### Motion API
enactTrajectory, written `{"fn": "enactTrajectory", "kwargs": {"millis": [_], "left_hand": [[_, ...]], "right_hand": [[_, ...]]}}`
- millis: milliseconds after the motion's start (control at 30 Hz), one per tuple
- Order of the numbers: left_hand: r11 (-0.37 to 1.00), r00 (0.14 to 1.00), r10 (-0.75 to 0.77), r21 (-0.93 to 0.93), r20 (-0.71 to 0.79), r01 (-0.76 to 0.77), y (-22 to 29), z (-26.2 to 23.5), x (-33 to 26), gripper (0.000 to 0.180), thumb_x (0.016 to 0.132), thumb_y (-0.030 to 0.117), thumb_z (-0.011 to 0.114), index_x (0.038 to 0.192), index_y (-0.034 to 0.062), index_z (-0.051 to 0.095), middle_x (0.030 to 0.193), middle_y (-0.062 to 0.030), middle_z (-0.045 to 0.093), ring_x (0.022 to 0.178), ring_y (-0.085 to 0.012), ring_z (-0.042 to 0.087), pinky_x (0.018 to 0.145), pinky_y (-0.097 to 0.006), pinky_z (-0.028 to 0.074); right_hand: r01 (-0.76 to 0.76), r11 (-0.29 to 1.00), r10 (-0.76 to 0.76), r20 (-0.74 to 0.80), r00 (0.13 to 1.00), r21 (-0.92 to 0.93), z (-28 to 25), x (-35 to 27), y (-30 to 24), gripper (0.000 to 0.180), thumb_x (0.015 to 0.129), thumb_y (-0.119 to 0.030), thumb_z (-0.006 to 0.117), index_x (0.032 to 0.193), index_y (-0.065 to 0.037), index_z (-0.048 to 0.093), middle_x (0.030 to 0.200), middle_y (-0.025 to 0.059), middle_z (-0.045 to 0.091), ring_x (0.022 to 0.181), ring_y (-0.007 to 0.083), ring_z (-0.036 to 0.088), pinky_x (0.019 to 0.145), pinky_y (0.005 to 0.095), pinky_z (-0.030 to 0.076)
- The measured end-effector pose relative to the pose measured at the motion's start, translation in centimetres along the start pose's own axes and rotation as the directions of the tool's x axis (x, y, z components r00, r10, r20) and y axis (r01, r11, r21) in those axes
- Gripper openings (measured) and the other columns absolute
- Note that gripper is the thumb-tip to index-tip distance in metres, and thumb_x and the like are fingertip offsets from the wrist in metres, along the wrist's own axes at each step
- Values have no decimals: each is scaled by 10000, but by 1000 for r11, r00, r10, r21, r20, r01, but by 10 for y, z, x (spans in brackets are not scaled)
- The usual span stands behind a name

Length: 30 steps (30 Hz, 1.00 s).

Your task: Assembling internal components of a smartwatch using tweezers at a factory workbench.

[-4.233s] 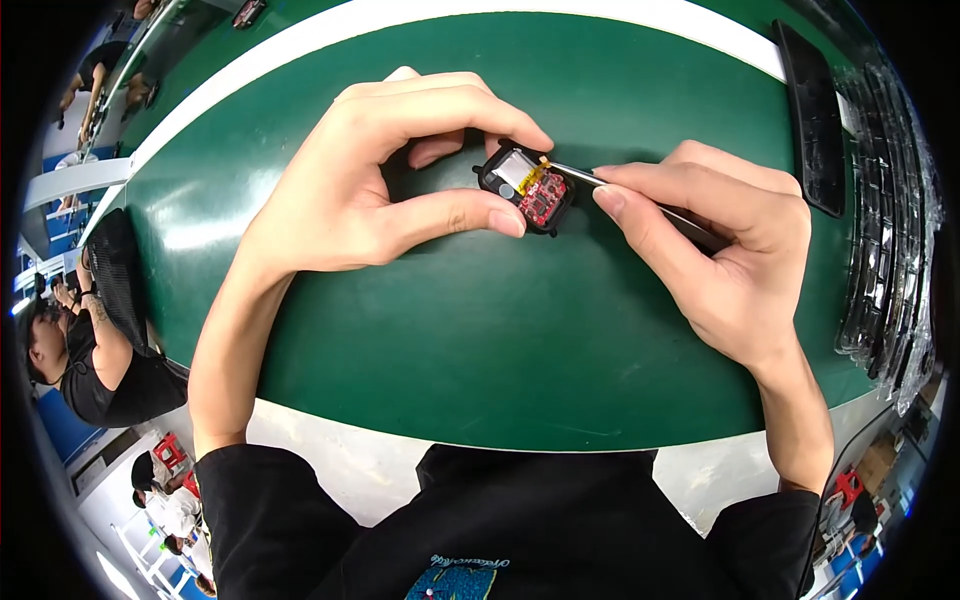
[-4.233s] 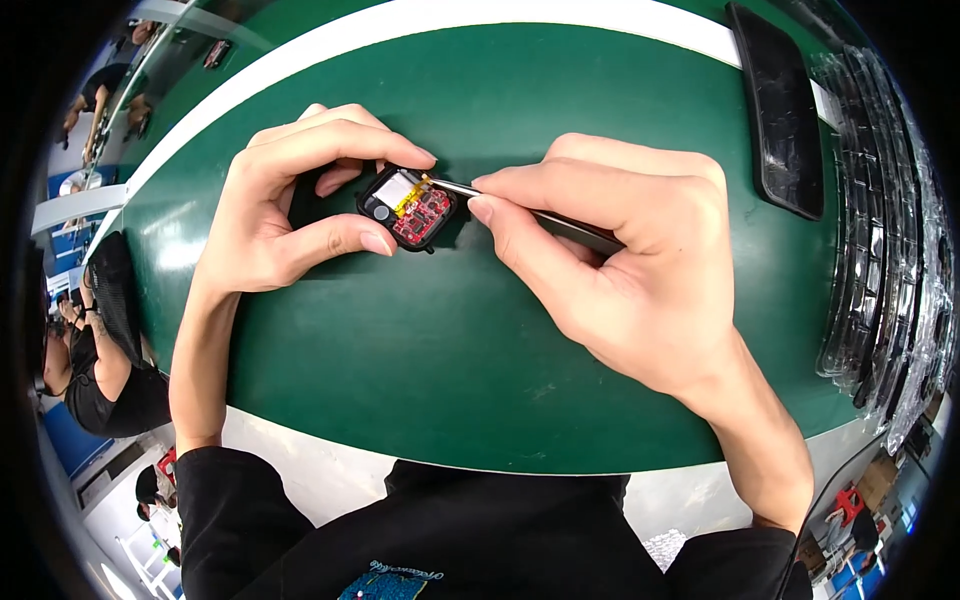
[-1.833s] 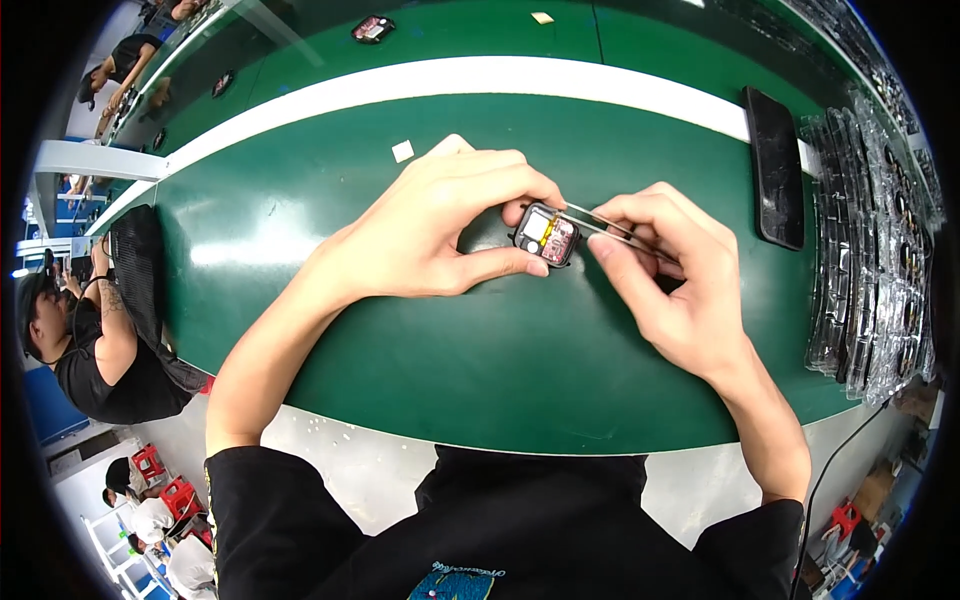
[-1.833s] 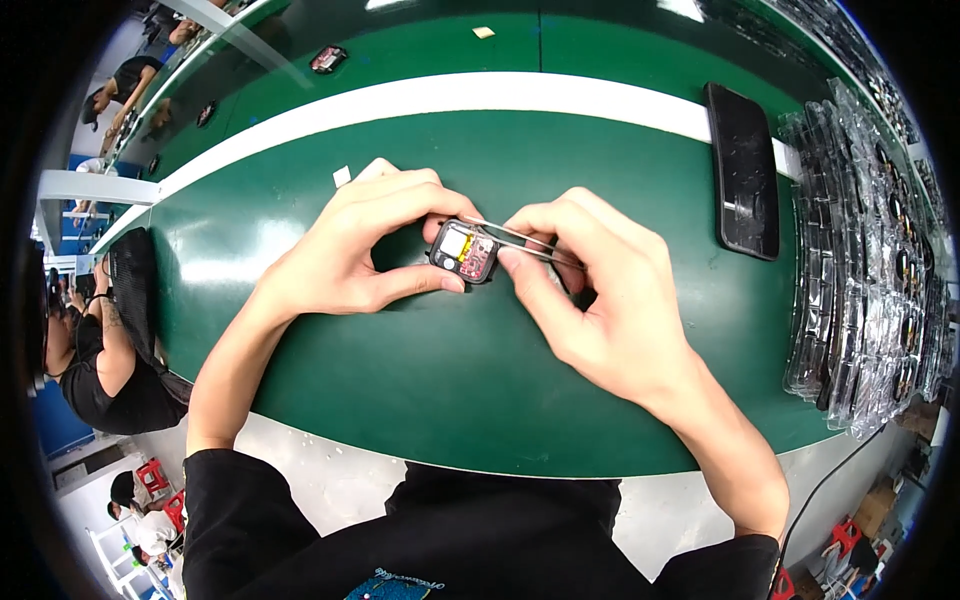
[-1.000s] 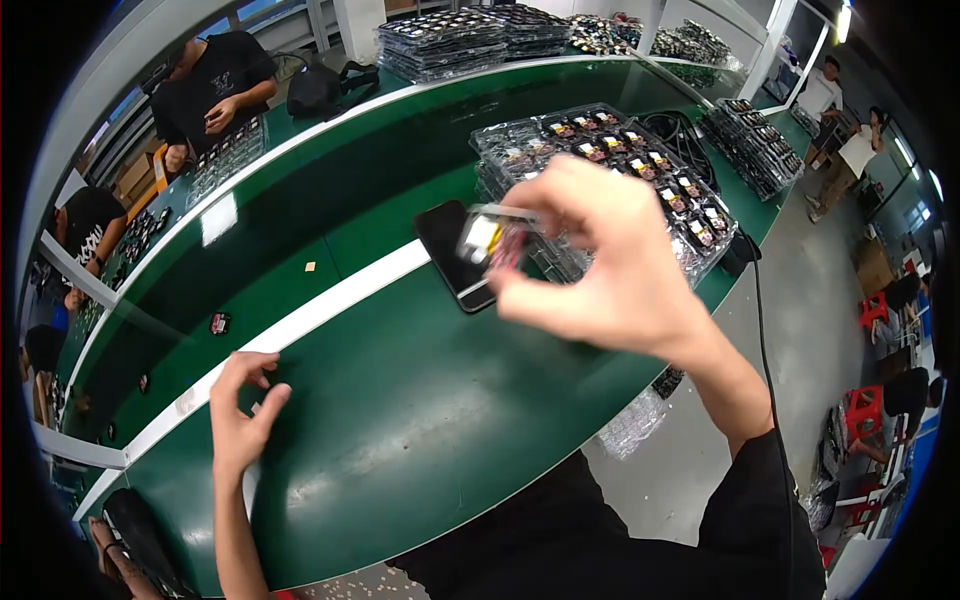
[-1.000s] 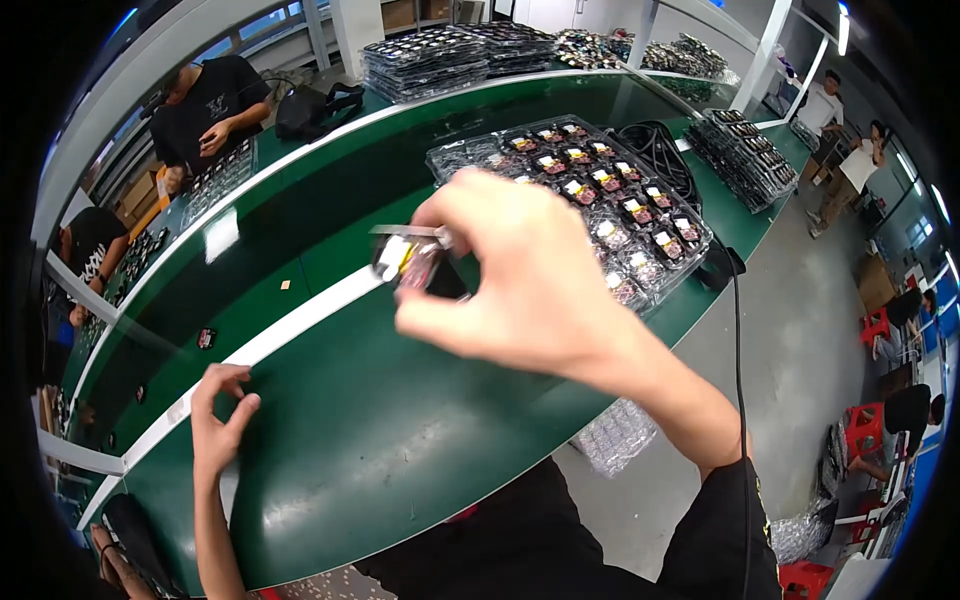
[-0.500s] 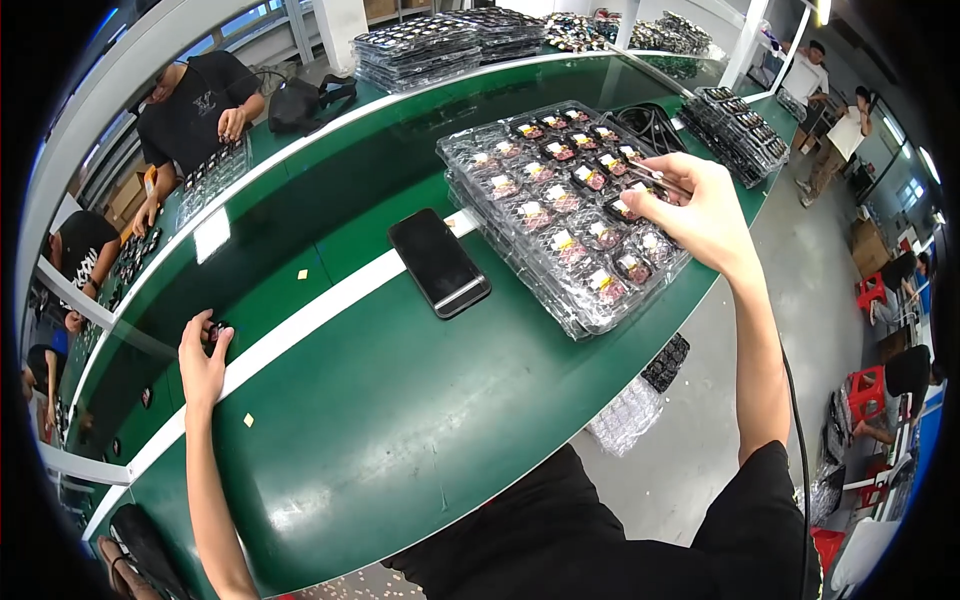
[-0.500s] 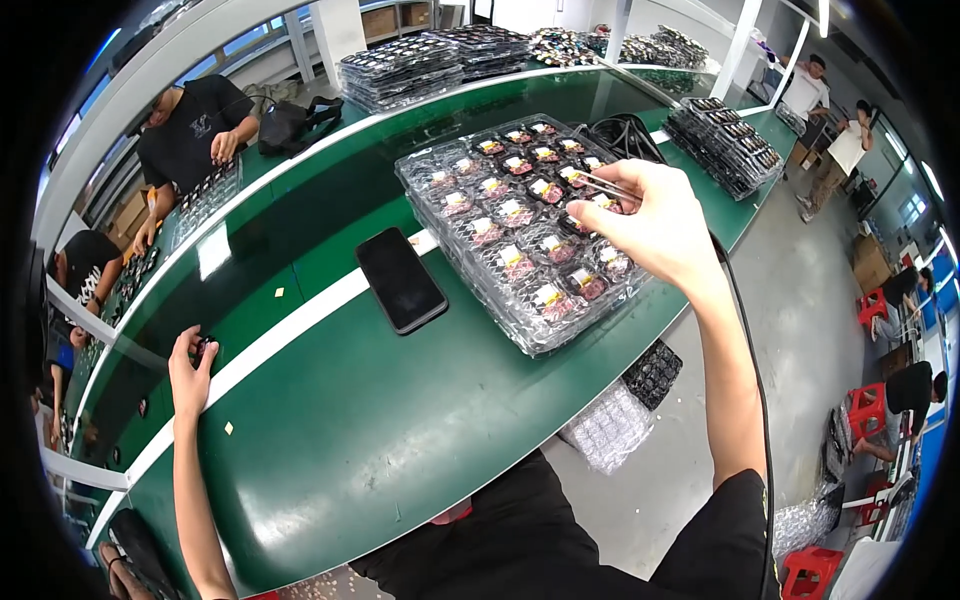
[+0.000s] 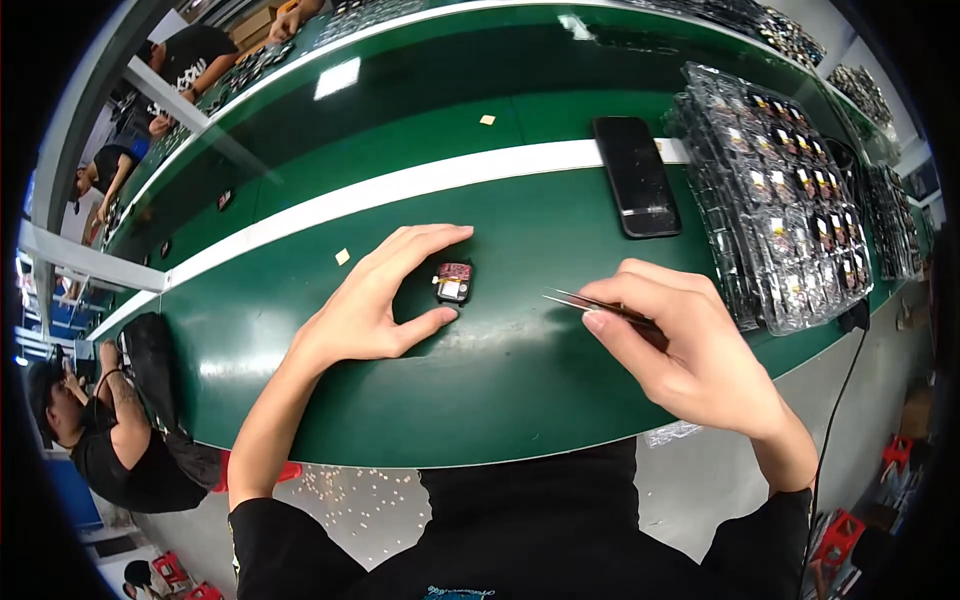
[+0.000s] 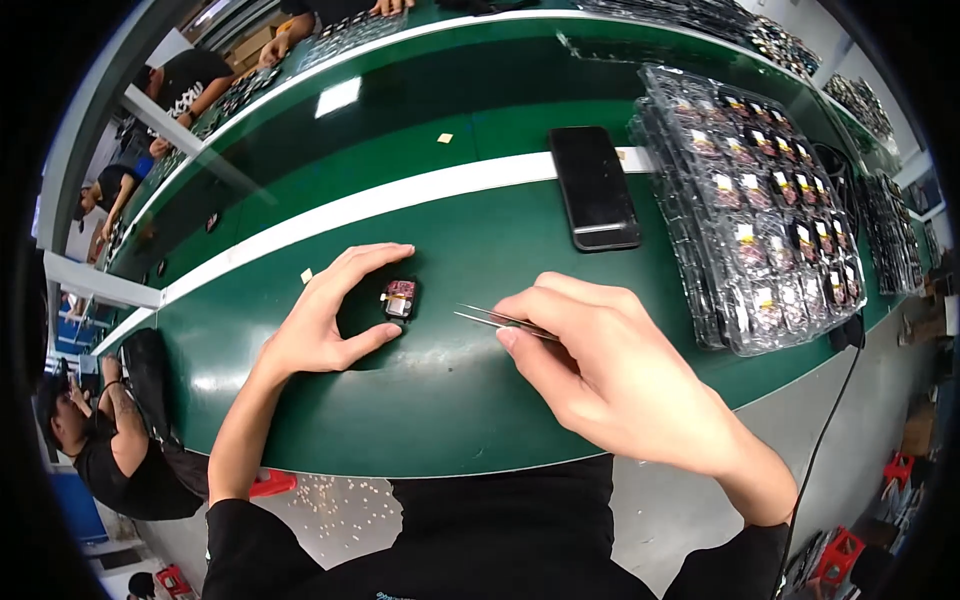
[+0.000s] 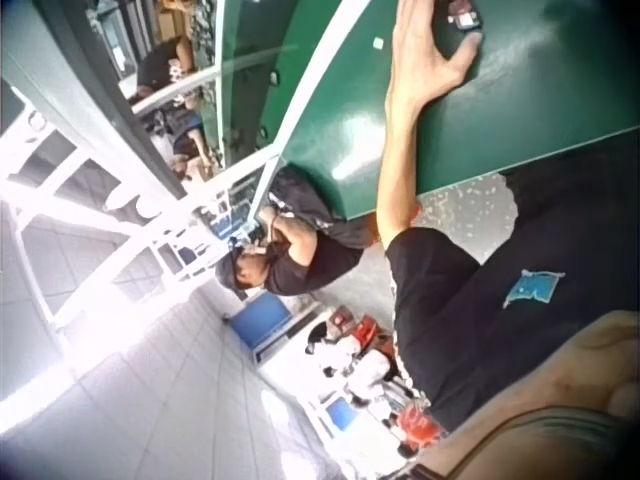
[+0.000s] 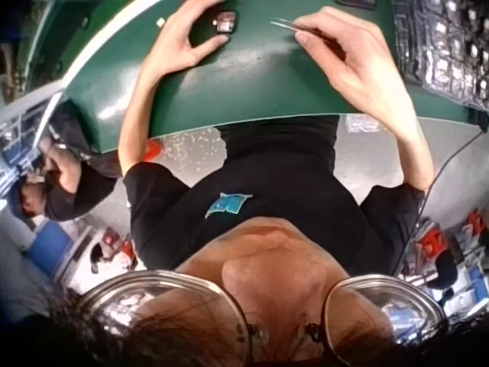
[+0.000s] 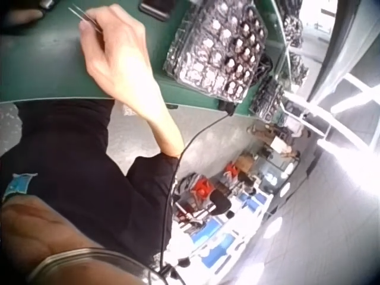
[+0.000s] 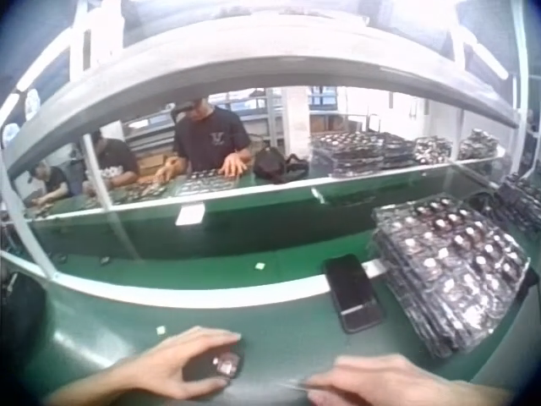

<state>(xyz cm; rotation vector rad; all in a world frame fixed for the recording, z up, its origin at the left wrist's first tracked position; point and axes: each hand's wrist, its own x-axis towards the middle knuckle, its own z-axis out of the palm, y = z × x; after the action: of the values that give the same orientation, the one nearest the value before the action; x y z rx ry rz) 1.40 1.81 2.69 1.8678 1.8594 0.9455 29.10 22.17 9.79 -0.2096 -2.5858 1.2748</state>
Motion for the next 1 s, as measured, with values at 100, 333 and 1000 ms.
{"fn": "enactTrajectory", "kwargs": {"millis": [100, 333, 1000], "left_hand": [[997, 995, -39, 65, -96, 46, -2, 8, -12, 908, 772, 219, 983, 1569, 35, 590, 1490, -158, 651, 1384, -347, 604, 1203, -463, 468], [967, 989, -75, 231, -131, 104, -8, 16, -17, 717, 738, 275, 1025, 1361, 62, 742, 1268, -102, 674, 1148, -311, 617, 1004, -427, 511], [995, 997, -64, 73, -43, 67, -19, 12, -16, 580, 771, 263, 983, 1283, 46, 817, 964, -60, 739, 867, -219, 631, 904, -368, 426]], "right_hand": [[41, 998, -41, -4, 999, 46, 33, 27, 26, 167, 1032, -19, 734, 1174, 59, 776, 837, 150, 682, 629, 192, 613, 575, 356, 459], [13, 983, 13, -137, 990, 184, 79, 62, 62, 165, 985, -27, 813, 1134, 31, 854, 723, 72, 672, 608, 72, 533, 544, 297, 386], [105, 994, -103, -153, 983, 3, 97, 63, 69, 140, 862, 42, 839, 997, 15, 865, 681, 27, 650, 518, 72, 491, 489, 269, 326]]}}
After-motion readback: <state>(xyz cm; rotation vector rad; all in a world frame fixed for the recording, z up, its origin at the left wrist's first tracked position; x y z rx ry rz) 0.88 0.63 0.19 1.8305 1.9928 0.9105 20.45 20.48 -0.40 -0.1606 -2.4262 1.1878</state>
